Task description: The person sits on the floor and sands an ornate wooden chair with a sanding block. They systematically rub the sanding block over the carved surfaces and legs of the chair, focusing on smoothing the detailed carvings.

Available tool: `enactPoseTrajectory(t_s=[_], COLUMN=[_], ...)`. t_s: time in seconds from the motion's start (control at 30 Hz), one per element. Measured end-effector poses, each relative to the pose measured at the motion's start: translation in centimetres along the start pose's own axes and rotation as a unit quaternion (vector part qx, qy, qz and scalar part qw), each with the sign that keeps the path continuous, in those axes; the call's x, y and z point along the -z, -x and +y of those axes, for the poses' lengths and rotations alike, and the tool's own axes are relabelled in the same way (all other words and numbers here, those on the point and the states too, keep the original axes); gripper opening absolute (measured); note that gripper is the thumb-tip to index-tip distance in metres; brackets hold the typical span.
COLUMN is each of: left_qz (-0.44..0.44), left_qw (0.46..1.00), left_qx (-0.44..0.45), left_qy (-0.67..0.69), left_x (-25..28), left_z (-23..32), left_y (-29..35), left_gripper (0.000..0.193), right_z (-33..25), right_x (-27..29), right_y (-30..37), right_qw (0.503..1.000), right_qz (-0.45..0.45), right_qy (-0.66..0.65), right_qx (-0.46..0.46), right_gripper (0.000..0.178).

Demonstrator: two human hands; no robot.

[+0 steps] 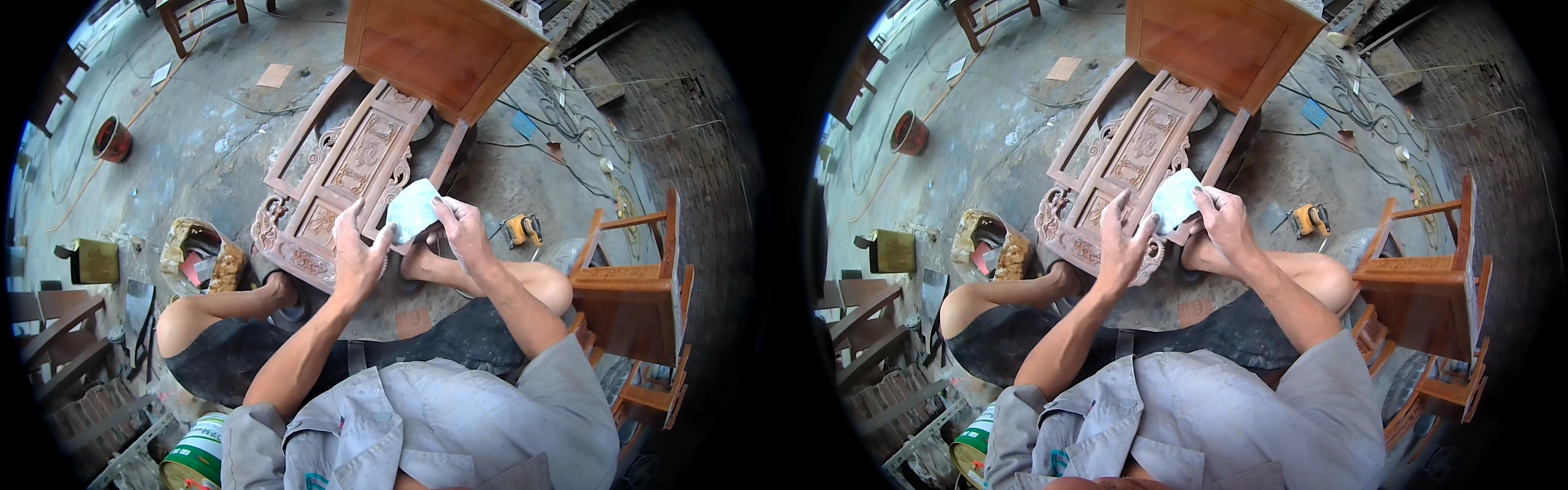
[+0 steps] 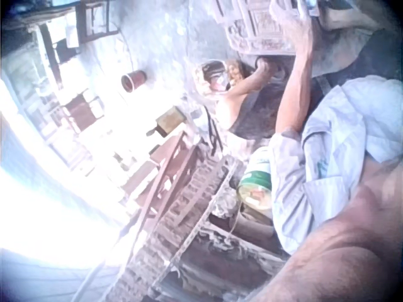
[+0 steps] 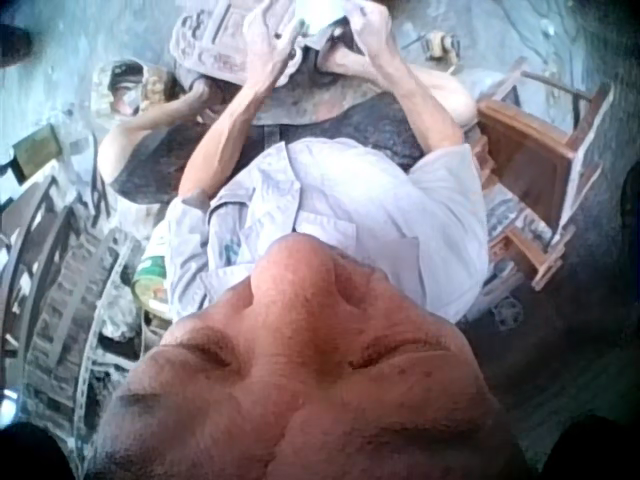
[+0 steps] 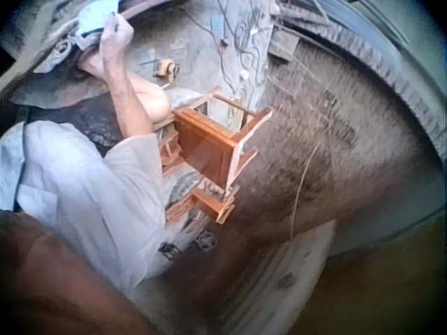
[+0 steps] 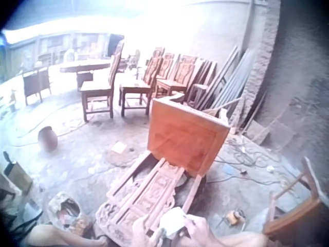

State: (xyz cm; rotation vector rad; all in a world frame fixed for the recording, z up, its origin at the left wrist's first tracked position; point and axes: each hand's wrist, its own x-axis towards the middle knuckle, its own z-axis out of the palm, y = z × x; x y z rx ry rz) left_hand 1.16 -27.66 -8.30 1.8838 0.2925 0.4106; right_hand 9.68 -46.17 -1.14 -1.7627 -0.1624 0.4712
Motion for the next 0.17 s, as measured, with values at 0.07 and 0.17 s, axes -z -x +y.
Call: enactPoseTrajectory(t_s=[0.07,0.17], left_qz=[-0.009,-0.127], left_qw=[0.991,0.987], left_qx=[-0.118,-0.070], left_qy=[-0.066,0.065], left_x=[-0.3,-1.8], left_z=[1.8,2.6], left_y=[0.7,1.5], left_gripper=[0.076,0.079], right_z=[0.3,-0.3], right_x=[-0.1,-0.8], right_y=[-0.1,0.3], right_qw=[0.995,0.975], right_qz=[0.008,-0.008], right_qy=[0.101,0.209], right_qx=[0.024,0.072], right_gripper=[0.032,0.027])
